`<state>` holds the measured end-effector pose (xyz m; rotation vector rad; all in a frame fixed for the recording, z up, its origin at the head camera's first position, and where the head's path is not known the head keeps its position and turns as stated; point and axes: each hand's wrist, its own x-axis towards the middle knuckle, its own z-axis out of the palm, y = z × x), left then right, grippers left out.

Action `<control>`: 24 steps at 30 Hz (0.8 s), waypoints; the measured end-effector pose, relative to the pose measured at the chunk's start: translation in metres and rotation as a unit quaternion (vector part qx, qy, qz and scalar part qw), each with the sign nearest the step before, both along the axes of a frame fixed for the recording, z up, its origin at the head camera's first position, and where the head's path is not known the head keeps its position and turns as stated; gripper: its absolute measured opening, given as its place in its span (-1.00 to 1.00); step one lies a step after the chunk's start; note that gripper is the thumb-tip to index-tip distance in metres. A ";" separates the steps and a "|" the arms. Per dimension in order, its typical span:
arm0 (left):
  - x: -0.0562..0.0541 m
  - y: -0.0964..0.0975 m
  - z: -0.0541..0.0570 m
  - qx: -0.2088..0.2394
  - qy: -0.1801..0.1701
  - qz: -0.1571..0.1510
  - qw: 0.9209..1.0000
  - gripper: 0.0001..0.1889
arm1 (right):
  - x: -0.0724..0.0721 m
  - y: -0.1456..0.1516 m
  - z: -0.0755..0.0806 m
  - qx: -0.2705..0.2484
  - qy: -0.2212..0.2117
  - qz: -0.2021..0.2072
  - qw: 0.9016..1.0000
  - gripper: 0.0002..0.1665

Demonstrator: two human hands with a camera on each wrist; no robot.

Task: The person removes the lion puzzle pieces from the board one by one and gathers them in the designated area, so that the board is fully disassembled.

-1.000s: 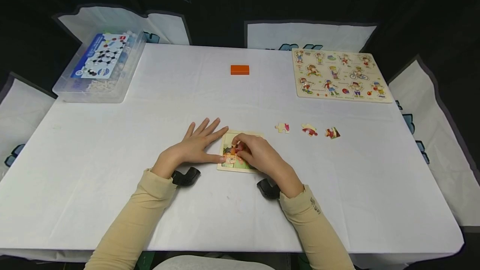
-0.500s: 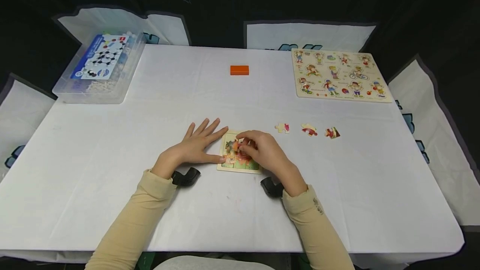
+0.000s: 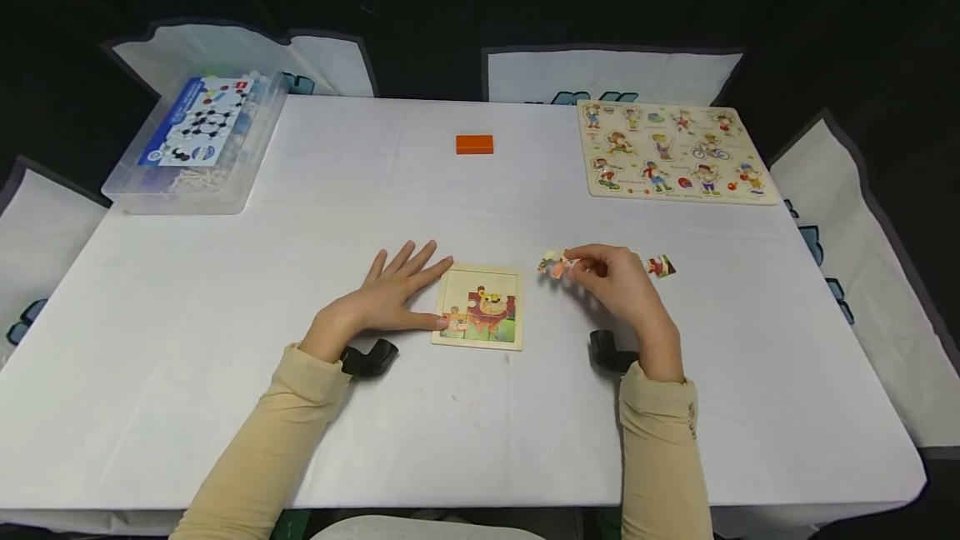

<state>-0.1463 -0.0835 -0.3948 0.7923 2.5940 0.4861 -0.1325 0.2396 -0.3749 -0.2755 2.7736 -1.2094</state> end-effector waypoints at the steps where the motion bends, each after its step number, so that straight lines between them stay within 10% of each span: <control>1: 0.000 0.000 0.000 -0.001 0.000 0.000 1.000 -0.06 | 0.000 0.005 0.000 0.008 -0.010 0.004 1.000 -0.68; 24: -0.001 0.000 -0.001 0.004 0.001 0.001 1.000 -0.07 | 0.005 0.029 -0.005 -0.021 -0.128 0.086 0.988 -0.68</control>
